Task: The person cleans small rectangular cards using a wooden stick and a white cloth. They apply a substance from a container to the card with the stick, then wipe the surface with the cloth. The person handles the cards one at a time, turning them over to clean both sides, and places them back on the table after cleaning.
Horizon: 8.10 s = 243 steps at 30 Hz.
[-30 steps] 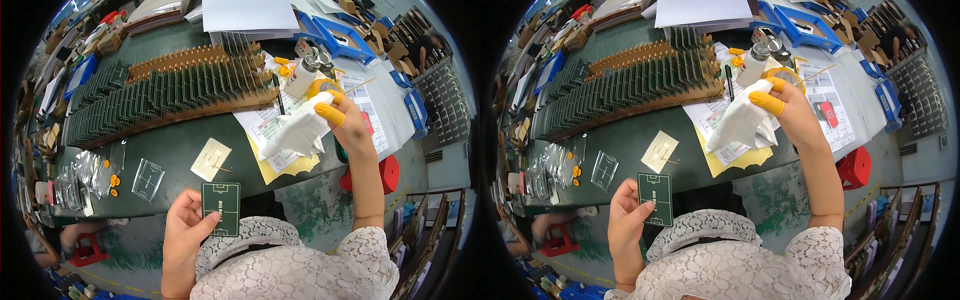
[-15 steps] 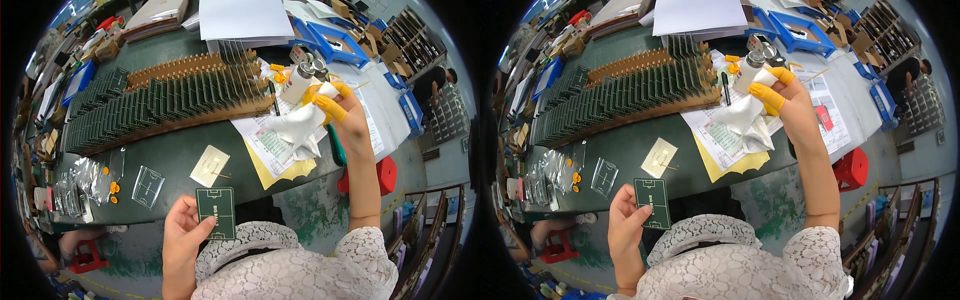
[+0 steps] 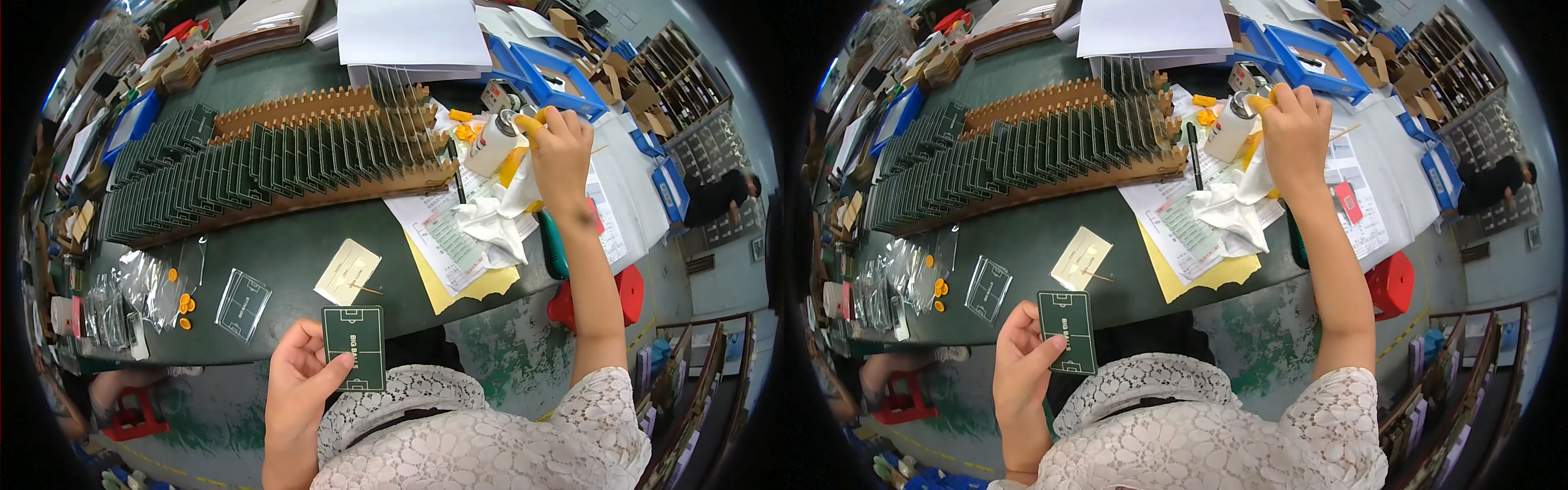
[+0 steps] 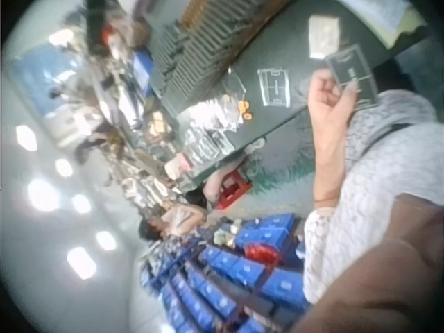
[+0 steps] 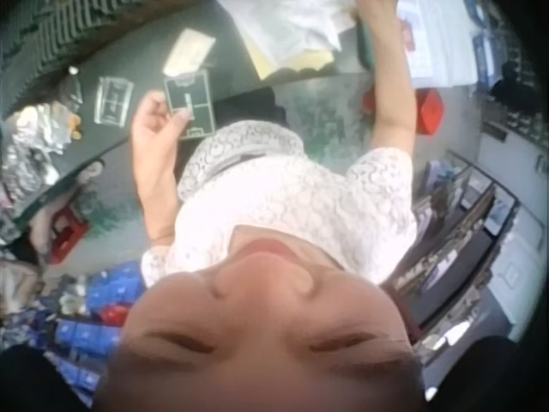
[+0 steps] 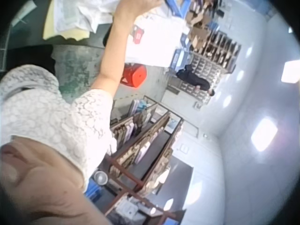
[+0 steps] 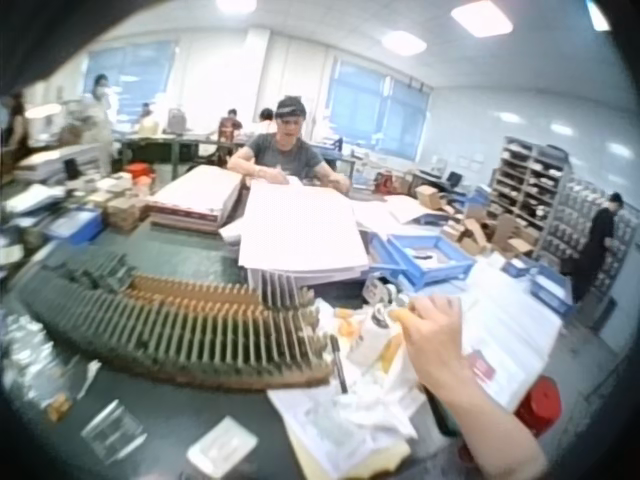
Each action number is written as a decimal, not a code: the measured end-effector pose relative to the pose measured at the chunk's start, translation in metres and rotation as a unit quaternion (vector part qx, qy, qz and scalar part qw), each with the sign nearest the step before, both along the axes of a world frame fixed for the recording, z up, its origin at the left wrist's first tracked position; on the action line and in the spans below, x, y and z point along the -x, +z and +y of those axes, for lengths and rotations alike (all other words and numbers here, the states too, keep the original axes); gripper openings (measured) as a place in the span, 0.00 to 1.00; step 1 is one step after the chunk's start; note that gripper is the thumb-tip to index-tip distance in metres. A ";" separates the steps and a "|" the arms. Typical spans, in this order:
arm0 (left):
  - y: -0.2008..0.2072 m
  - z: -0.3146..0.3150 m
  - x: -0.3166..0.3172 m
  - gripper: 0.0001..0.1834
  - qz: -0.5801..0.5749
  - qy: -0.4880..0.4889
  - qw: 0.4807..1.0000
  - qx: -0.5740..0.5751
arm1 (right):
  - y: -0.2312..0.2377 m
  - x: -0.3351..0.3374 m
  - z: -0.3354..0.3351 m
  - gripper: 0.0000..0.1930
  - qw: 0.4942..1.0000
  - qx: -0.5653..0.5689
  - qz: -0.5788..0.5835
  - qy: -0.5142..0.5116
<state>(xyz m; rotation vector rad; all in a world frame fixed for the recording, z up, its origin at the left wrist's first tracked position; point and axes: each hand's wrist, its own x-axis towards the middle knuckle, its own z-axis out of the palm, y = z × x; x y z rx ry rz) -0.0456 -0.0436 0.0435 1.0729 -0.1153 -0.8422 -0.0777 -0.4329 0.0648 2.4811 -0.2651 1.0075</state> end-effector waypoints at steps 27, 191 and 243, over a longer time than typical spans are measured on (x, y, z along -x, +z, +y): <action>0.004 -0.004 0.004 0.10 -0.029 0.009 0.999 -0.020 | -0.002 0.038 0.130 0.14 0.959 -0.082 0.064 0.263; 0.007 -0.009 -0.002 0.12 -0.021 0.029 0.997 -0.064 | 0.013 0.026 0.087 0.12 0.989 -0.061 0.012 0.131; 0.011 -0.016 -0.005 0.13 0.026 0.061 0.998 -0.003 | 0.006 0.062 0.123 0.14 0.970 -0.015 -0.003 0.242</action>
